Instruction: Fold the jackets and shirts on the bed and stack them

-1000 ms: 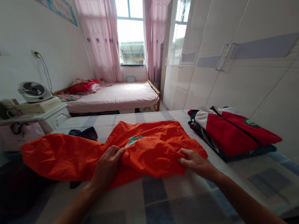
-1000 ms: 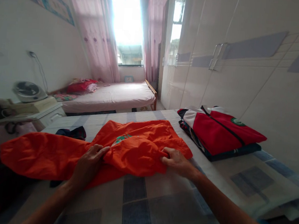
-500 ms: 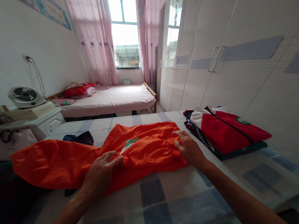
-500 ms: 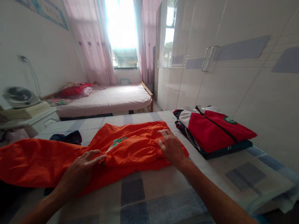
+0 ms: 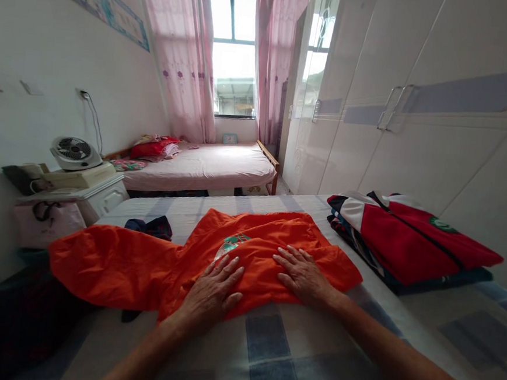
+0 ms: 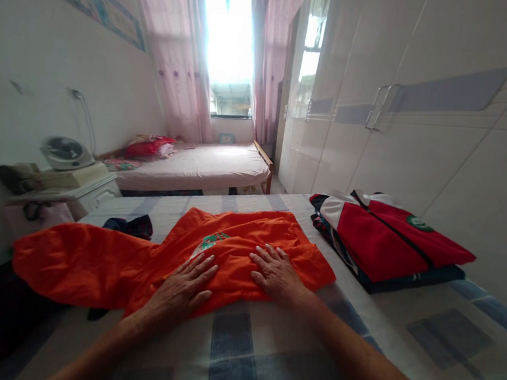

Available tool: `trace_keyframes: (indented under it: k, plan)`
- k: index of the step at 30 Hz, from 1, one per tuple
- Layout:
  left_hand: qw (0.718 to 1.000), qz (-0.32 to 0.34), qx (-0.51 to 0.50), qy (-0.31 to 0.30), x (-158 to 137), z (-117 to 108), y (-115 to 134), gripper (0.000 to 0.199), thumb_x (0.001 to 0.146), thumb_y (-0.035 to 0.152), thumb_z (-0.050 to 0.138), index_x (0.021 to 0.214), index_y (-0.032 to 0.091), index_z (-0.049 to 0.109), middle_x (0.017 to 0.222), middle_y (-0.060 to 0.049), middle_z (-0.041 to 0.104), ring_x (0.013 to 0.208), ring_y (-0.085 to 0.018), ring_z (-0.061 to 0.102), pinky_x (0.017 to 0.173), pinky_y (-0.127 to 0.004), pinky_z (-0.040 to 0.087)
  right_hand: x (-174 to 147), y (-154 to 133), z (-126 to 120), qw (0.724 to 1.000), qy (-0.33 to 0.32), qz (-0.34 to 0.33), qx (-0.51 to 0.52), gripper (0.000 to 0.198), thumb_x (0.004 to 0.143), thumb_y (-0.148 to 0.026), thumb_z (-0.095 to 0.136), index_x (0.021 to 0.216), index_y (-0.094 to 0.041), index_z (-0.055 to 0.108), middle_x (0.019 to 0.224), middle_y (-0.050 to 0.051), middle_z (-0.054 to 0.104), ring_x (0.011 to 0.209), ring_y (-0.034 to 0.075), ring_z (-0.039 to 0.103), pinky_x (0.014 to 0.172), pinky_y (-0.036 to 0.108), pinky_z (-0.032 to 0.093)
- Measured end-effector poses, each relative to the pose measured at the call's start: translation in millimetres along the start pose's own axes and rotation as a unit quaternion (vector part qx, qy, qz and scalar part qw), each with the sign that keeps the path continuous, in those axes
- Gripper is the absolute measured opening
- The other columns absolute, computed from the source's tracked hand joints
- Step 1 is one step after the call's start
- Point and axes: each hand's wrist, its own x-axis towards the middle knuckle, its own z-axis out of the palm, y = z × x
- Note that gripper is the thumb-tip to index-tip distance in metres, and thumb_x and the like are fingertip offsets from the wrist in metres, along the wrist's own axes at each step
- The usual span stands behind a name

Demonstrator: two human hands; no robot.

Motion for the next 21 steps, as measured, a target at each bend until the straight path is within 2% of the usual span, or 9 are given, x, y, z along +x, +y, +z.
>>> trace_keyframes:
  k: [2,4,6,8,11,14,16,18,21]
  plan:
    - [0.998,-0.031,-0.048,-0.006,8.0,-21.3,-4.4,0.040,0.092,0.041,0.036,0.124,0.026,0.056,0.137,-0.004,0.050,0.127,-0.020,0.044,0.105,-0.036,0.036,5.1,6.0,-13.9,0.998,-0.011,-0.026,0.055,0.050,0.093,-0.047,0.030,0.132,-0.023,0.049,0.141,0.004,0.044,0.133,0.021,0.033,0.110,0.042,0.024]
    - [0.993,-0.096,-0.069,0.024,21.2,-41.8,-17.2,0.040,0.092,0.039,0.034,0.120,0.025,0.059,0.133,-0.004,0.053,0.120,-0.019,0.050,0.101,-0.032,0.039,15.0,18.8,-28.2,0.994,0.026,-0.027,0.103,0.047,0.093,-0.044,0.030,0.128,-0.021,0.053,0.136,0.006,0.050,0.127,0.018,0.042,0.107,0.037,0.031]
    - [0.981,-0.176,-0.060,0.063,38.4,-55.6,-39.7,0.040,0.090,0.036,0.037,0.122,0.021,0.057,0.135,-0.008,0.050,0.122,-0.022,0.048,0.102,-0.034,0.037,29.9,39.2,-39.3,0.991,0.088,0.011,0.103,0.043,0.092,-0.039,0.035,0.124,-0.018,0.056,0.131,0.009,0.054,0.122,0.019,0.048,0.103,0.036,0.036]
    - [0.968,-0.233,-0.054,0.073,57.7,-60.5,-69.2,0.043,0.087,0.034,0.041,0.123,0.018,0.055,0.137,-0.012,0.047,0.125,-0.026,0.044,0.104,-0.039,0.033,48.0,64.8,-45.5,0.990,0.118,0.059,0.057,0.039,0.090,-0.032,0.040,0.121,-0.016,0.057,0.128,0.011,0.056,0.119,0.021,0.050,0.102,0.037,0.037]
    - [0.955,-0.282,-0.079,0.051,86.0,-55.3,-114.8,0.047,0.081,0.039,0.047,0.118,0.012,0.058,0.126,-0.018,0.056,0.116,-0.030,0.052,0.097,-0.040,0.038,75.0,103.7,-47.2,0.988,0.088,0.120,-0.029,0.039,0.089,-0.023,0.039,0.123,-0.016,0.056,0.128,0.012,0.056,0.119,0.022,0.049,0.101,0.036,0.036]
    - [0.938,-0.321,-0.128,0.024,107.7,-44.2,-146.3,0.045,0.072,0.046,0.056,0.097,0.011,0.067,0.097,-0.016,0.069,0.096,-0.030,0.063,0.081,-0.034,0.047,96.5,132.1,-45.0,0.984,0.055,0.153,-0.074,0.040,0.089,-0.022,0.037,0.124,-0.014,0.055,0.127,0.014,0.056,0.120,0.023,0.048,0.099,0.037,0.037]
    - [0.927,-0.334,-0.171,0.009,117.3,-37.5,-155.6,0.041,0.067,0.050,0.058,0.079,0.012,0.068,0.078,-0.012,0.071,0.079,-0.028,0.066,0.067,-0.030,0.048,107.5,143.5,-43.3,0.982,0.045,0.164,-0.083,0.041,0.089,-0.023,0.036,0.124,-0.014,0.056,0.126,0.014,0.057,0.119,0.025,0.047,0.097,0.041,0.037]
    - [0.919,-0.329,-0.217,0.005,123.6,-32.5,-157.3,0.038,0.064,0.051,0.059,0.068,0.014,0.067,0.066,-0.008,0.069,0.067,-0.025,0.065,0.057,-0.027,0.047,116.9,150.4,-41.2,0.980,0.033,0.173,-0.092,0.041,0.088,-0.025,0.038,0.125,-0.017,0.055,0.127,0.014,0.056,0.120,0.026,0.046,0.095,0.044,0.037]
    - [0.913,-0.305,-0.272,0.018,129.0,-28.0,-153.3,0.032,0.063,0.044,0.059,0.068,0.014,0.066,0.063,-0.005,0.067,0.063,-0.021,0.063,0.053,-0.025,0.045,128.9,156.0,-36.8,0.979,0.015,0.180,-0.097,0.044,0.084,-0.025,0.045,0.126,-0.019,0.054,0.129,0.013,0.055,0.120,0.027,0.045,0.092,0.044,0.038]
